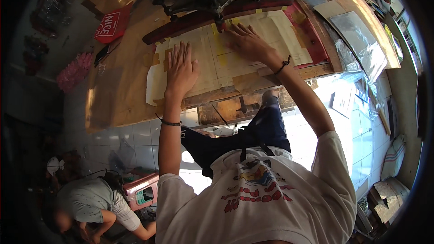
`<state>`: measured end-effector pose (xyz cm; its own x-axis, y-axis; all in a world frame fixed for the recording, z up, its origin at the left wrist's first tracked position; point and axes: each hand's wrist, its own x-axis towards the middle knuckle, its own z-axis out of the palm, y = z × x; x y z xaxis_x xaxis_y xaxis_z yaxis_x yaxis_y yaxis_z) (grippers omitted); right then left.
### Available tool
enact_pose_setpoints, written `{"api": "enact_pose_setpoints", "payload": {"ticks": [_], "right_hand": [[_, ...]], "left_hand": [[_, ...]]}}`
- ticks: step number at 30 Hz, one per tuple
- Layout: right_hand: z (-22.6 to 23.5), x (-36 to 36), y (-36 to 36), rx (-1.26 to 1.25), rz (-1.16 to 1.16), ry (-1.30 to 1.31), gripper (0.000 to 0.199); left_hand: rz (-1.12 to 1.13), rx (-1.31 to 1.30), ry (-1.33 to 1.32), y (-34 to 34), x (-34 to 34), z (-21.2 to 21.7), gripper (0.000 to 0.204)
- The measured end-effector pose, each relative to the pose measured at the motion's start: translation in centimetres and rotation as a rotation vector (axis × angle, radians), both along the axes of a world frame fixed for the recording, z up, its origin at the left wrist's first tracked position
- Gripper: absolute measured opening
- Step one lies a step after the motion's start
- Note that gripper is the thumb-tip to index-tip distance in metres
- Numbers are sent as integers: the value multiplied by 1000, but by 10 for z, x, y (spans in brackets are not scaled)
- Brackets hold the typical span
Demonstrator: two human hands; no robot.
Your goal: The person uses a blade and ruler to cut pieces of plastic and metallic-finish material, then carries a sheet to a stamping machine where they position it over markings on the work surface.
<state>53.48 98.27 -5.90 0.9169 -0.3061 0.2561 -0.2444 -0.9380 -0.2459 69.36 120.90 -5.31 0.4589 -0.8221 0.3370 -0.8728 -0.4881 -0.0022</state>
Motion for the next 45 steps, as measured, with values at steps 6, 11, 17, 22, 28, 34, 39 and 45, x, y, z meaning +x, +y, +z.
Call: {"api": "enact_pose_setpoints", "payload": {"ticks": [6,11,17,22,28,34,39,45], "right_hand": [[3,-17,-5,0,-107,42,61],[0,-8,-6,-10,-78,-38,61],[4,-7,-4,-2,-115,-65,59],[11,-13,-16,129,-81,30,64],[4,-24,-12,-34,-148,35,70],[1,-26,-3,-28,-172,-113,65],[1,-24,-8,-16,-164,-246,49],[33,-58,-9,250,-66,-282,30]], "left_hand": [[-40,154,171,-4,-8,19,66],[41,119,214,-6,-4,18,71],[33,136,206,-13,7,19,71],[-21,123,132,-11,19,11,71],[-46,127,209,-15,17,15,79],[-65,65,206,-12,26,6,84],[-33,-27,397,-6,17,21,83],[2,-90,421,41,-6,16,77]]}}
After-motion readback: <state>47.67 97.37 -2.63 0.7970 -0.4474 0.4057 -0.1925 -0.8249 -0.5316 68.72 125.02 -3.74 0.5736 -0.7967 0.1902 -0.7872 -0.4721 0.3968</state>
